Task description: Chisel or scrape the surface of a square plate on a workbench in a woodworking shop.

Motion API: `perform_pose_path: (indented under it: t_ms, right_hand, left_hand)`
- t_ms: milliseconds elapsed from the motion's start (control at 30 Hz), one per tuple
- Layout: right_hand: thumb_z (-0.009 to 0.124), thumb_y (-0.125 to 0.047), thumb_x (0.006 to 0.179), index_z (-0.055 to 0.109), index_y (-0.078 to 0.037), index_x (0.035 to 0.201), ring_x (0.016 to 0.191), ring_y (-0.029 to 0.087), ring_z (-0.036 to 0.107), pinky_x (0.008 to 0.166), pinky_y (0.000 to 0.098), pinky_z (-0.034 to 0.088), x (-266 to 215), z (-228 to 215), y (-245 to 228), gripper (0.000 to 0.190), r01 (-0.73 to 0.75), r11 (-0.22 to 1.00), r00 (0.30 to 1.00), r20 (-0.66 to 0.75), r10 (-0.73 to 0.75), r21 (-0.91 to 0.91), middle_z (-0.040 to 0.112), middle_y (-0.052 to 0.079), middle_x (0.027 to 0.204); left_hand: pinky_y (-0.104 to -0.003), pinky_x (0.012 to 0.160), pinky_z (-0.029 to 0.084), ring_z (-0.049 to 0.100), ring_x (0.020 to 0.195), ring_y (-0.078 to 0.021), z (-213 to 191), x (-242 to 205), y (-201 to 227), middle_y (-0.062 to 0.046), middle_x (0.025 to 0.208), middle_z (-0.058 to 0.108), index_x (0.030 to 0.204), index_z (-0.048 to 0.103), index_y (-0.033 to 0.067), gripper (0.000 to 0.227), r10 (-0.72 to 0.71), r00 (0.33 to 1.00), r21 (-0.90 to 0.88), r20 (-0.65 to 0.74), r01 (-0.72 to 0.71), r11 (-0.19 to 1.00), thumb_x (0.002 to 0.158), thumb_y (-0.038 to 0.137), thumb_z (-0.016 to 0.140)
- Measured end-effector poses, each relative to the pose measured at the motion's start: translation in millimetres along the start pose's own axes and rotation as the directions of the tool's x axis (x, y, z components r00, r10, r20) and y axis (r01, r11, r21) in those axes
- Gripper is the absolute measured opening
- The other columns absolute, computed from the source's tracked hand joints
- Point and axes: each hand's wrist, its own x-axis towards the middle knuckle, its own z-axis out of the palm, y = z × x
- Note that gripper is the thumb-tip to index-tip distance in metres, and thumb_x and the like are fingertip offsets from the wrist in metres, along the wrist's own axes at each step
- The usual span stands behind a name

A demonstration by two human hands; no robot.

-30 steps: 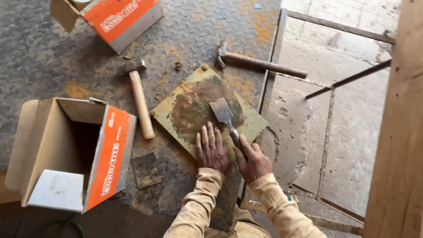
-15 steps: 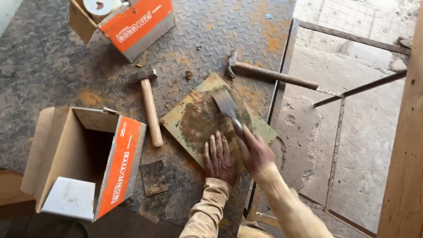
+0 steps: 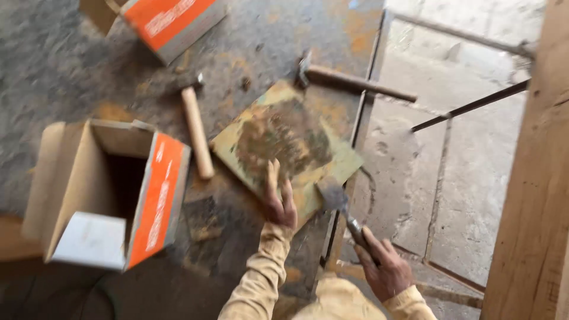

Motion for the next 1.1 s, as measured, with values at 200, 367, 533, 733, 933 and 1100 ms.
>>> perform_pose_path:
  t_ms: [200,367,533,733,933,1100]
  right_hand:
    - [0.064,-0.032,0.096,0.054,-0.016,0.143,0.068,0.032,0.069,0.056,0.0417,0.057,71.7,4.3,-59.1,0.050,0.259,0.966,0.965,-0.045,-0.258,0.009,0.065,0.013,0.096]
    - [0.064,-0.034,0.098,0.056,-0.020,0.141,0.069,0.031,0.067,0.056,0.0430,0.056,81.2,-4.8,-76.7,0.046,0.285,0.958,0.957,-0.053,-0.286,-0.027,0.065,0.012,0.093]
    - [0.060,-0.030,0.097,0.049,-0.016,0.147,0.061,0.022,0.067,0.048,0.0335,0.060,8.5,-10.4,-35.7,0.053,0.263,0.962,0.958,0.096,-0.269,0.075,0.065,0.009,0.096]
    - [0.060,-0.034,0.095,0.050,-0.017,0.146,0.058,0.023,0.066,0.048,0.0379,0.056,27.3,5.3,-68.8,0.055,0.368,0.930,0.928,0.071,-0.365,-0.022,0.065,0.010,0.092]
    - [0.060,-0.036,0.102,0.053,-0.023,0.145,0.063,0.031,0.065,0.055,0.0440,0.054,68.3,3.9,-129.0,0.045,0.407,0.912,0.910,0.099,-0.402,-0.044,0.062,0.012,0.091]
    - [0.063,-0.036,0.093,0.050,-0.026,0.144,0.060,0.030,0.066,0.050,0.0419,0.056,13.2,5.1,-59.4,0.053,0.392,0.920,0.911,0.134,-0.391,0.017,0.062,0.011,0.089]
  left_hand:
    - [-0.045,0.121,0.041,0.049,0.146,-0.0344,-36.0,-15.4,-40.8,-0.017,0.156,0.054,0.137,0.060,0.0053,0.037,-0.050,0.991,0.217,-0.128,0.077,0.973,0.108,0.028,0.052]
    - [-0.044,0.124,0.041,0.052,0.144,-0.0313,-63.9,35.9,-34.6,-0.015,0.154,0.055,0.124,0.061,0.0075,0.028,-0.144,0.986,0.408,0.088,0.096,0.908,0.109,0.030,0.055]
    - [-0.045,0.120,0.033,0.041,0.144,-0.0356,-69.3,88.6,-68.8,-0.019,0.155,0.046,0.148,0.048,0.0016,0.057,-0.226,0.965,0.522,0.132,0.126,0.844,0.101,0.033,0.056]
    - [-0.045,0.124,0.021,0.027,0.151,-0.0358,-72.2,118.2,-81.4,-0.019,0.161,0.036,0.146,0.047,0.0010,0.063,-0.295,0.929,0.626,0.225,0.094,0.774,0.101,0.044,0.056]
    - [-0.046,0.122,0.021,0.028,0.150,-0.0326,-63.8,138.8,-81.5,-0.016,0.162,0.035,0.148,0.046,0.0043,0.070,-0.323,0.922,0.659,0.213,0.108,0.744,0.100,0.055,0.047]
    - [-0.042,0.123,0.029,0.039,0.147,-0.0333,-70.8,154.6,-65.9,-0.017,0.158,0.044,0.153,0.044,0.0039,0.084,-0.424,0.882,0.653,0.207,0.198,0.731,0.097,0.068,0.042]
